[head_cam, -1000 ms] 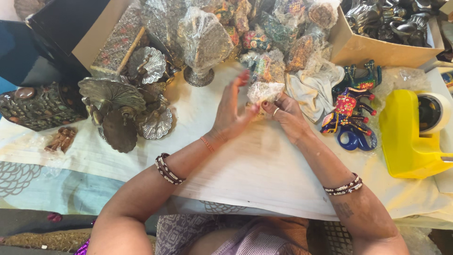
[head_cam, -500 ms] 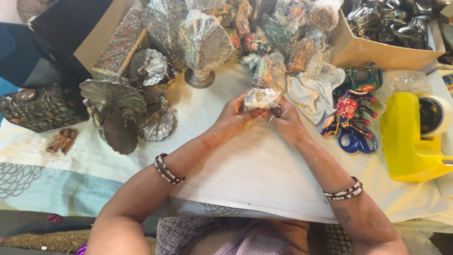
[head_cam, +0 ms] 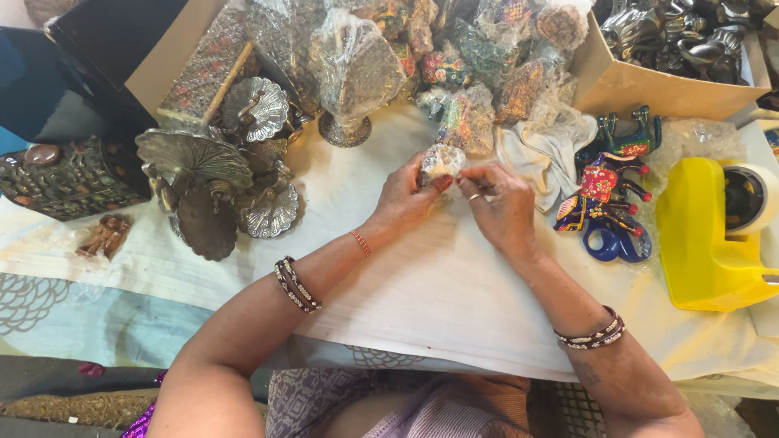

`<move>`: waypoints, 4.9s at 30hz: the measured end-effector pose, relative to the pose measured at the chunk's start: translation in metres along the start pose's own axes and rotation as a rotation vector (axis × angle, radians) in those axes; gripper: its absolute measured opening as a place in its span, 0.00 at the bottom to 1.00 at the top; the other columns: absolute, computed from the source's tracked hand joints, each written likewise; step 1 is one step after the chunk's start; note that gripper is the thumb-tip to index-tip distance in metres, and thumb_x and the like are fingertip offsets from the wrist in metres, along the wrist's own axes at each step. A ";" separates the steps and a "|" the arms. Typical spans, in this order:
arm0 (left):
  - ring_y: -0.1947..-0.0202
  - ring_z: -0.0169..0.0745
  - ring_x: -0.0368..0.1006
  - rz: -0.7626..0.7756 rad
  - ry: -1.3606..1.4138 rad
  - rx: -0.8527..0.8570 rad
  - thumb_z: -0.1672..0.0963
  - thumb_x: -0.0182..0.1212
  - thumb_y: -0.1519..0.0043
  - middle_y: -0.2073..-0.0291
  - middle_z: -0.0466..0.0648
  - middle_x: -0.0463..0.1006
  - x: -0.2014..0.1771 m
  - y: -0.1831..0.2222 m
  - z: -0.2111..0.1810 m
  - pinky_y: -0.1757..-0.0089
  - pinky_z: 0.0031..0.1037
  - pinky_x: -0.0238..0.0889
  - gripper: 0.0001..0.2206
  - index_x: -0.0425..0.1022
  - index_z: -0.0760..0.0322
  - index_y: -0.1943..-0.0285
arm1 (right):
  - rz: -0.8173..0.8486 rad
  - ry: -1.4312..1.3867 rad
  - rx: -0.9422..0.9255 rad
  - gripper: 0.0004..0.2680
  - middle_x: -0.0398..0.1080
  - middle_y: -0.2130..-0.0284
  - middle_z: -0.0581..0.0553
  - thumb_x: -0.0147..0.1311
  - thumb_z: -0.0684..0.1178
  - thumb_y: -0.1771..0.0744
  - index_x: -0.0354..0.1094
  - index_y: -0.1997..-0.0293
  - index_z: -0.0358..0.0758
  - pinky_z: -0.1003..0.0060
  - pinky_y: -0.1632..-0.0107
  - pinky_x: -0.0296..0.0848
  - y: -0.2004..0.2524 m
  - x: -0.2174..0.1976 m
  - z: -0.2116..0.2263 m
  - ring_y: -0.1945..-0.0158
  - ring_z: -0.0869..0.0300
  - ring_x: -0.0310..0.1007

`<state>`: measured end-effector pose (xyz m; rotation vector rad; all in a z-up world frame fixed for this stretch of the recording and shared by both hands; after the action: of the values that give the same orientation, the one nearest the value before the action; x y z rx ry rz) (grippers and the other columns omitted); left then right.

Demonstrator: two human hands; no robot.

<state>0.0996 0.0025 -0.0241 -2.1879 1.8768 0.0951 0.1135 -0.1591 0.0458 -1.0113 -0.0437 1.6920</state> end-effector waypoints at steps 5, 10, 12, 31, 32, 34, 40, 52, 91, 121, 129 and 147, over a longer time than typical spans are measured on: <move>0.63 0.36 0.82 -0.046 -0.040 0.043 0.49 0.63 0.36 0.60 0.50 0.85 -0.001 0.001 -0.001 0.61 0.29 0.72 0.21 0.72 0.63 0.39 | 0.013 0.033 0.002 0.04 0.77 0.63 0.42 0.61 0.40 0.34 0.76 0.57 0.32 0.67 0.62 0.79 0.003 0.009 0.003 0.65 0.59 0.81; 0.65 0.44 0.83 -0.041 -0.097 0.010 0.46 0.59 0.36 0.62 0.51 0.85 -0.001 -0.002 0.008 0.62 0.33 0.72 0.23 0.71 0.61 0.38 | 0.047 0.196 -0.085 0.07 0.77 0.60 0.42 0.60 0.41 0.34 0.77 0.53 0.35 0.62 0.62 0.77 0.012 0.014 0.011 0.68 0.54 0.80; 0.59 0.47 0.82 -0.050 -0.105 0.064 0.45 0.57 0.34 0.59 0.52 0.85 -0.002 -0.004 0.009 0.59 0.34 0.73 0.24 0.68 0.61 0.35 | 0.087 0.215 -0.084 0.09 0.77 0.58 0.43 0.58 0.42 0.35 0.76 0.50 0.37 0.61 0.63 0.77 0.015 0.018 0.010 0.70 0.54 0.79; 0.56 0.32 0.79 0.128 0.760 -0.127 0.53 0.68 0.41 0.55 0.44 0.82 0.002 -0.019 0.035 0.54 0.28 0.75 0.21 0.73 0.65 0.41 | 0.120 -0.743 0.208 0.11 0.77 0.59 0.39 0.47 0.41 0.29 0.72 0.44 0.30 0.64 0.56 0.80 -0.005 0.011 -0.053 0.55 0.56 0.78; 0.56 0.34 0.79 0.117 0.751 -0.141 0.51 0.67 0.39 0.55 0.46 0.83 -0.004 -0.023 0.039 0.54 0.29 0.75 0.21 0.75 0.68 0.42 | -0.033 -0.833 0.195 0.11 0.76 0.57 0.39 0.42 0.41 0.29 0.70 0.44 0.32 0.62 0.51 0.84 -0.008 -0.003 -0.053 0.50 0.55 0.79; 0.56 0.36 0.80 0.108 0.744 -0.153 0.49 0.66 0.38 0.56 0.49 0.83 -0.013 -0.027 0.045 0.54 0.29 0.75 0.22 0.76 0.71 0.43 | -0.087 -0.820 0.258 0.11 0.74 0.54 0.40 0.39 0.41 0.29 0.68 0.44 0.37 0.62 0.49 0.83 -0.011 -0.010 -0.049 0.46 0.56 0.76; 0.53 0.34 0.79 0.104 0.752 -0.119 0.48 0.66 0.37 0.51 0.47 0.82 -0.015 -0.027 0.040 0.51 0.29 0.72 0.23 0.74 0.69 0.41 | -0.068 -0.727 0.227 0.13 0.69 0.43 0.41 0.36 0.33 0.32 0.67 0.49 0.41 0.57 0.41 0.77 -0.007 -0.004 -0.035 0.36 0.54 0.68; 0.58 0.23 0.71 0.238 0.359 0.080 0.55 0.65 0.34 0.53 0.42 0.79 0.002 -0.003 0.001 0.59 0.21 0.67 0.22 0.69 0.68 0.33 | -0.096 -0.058 -0.213 0.15 0.63 0.35 0.25 0.45 0.26 0.38 0.73 0.55 0.36 0.58 0.32 0.61 -0.001 -0.026 0.012 0.26 0.43 0.56; 0.67 0.24 0.70 0.210 0.124 0.009 0.52 0.65 0.37 0.60 0.45 0.81 -0.005 0.003 -0.008 0.66 0.21 0.65 0.27 0.67 0.64 0.30 | -0.232 -0.017 0.981 0.10 0.77 0.59 0.51 0.60 0.54 0.31 0.77 0.53 0.40 0.59 0.55 0.71 0.145 -0.336 -0.192 0.56 0.63 0.73; 0.68 0.22 0.69 0.205 0.069 0.065 0.52 0.65 0.36 0.61 0.42 0.81 -0.006 0.003 -0.012 0.66 0.19 0.65 0.26 0.67 0.63 0.30 | -0.608 -0.573 0.746 0.05 0.73 0.67 0.49 0.60 0.46 0.28 0.72 0.56 0.36 0.57 0.54 0.82 0.278 -0.339 -0.200 0.67 0.66 0.74; 0.64 0.20 0.71 0.240 0.169 0.089 0.52 0.65 0.35 0.56 0.41 0.81 -0.004 0.001 -0.008 0.64 0.17 0.66 0.26 0.66 0.64 0.29 | -0.636 -0.462 0.822 0.03 0.73 0.69 0.48 0.59 0.43 0.30 0.73 0.57 0.35 0.59 0.60 0.84 0.276 -0.321 -0.218 0.71 0.65 0.73; 0.61 0.22 0.71 0.187 0.250 0.132 0.52 0.67 0.37 0.56 0.41 0.81 0.000 -0.006 0.002 0.61 0.19 0.66 0.24 0.70 0.64 0.33 | -0.726 -0.704 0.630 0.02 0.71 0.65 0.48 0.55 0.41 0.27 0.70 0.56 0.36 0.66 0.60 0.73 0.317 -0.304 -0.196 0.63 0.62 0.69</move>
<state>0.1052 0.0037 -0.0250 -2.0096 2.1500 -0.2723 -0.0010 -0.6146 -0.0567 0.1138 -0.2812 1.1718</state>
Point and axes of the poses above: each hand's wrist, its own y-axis away from the middle knuckle, its own x-axis out of the palm, z = x × y, the point moved 7 cm from there along -y, towards the middle knuckle
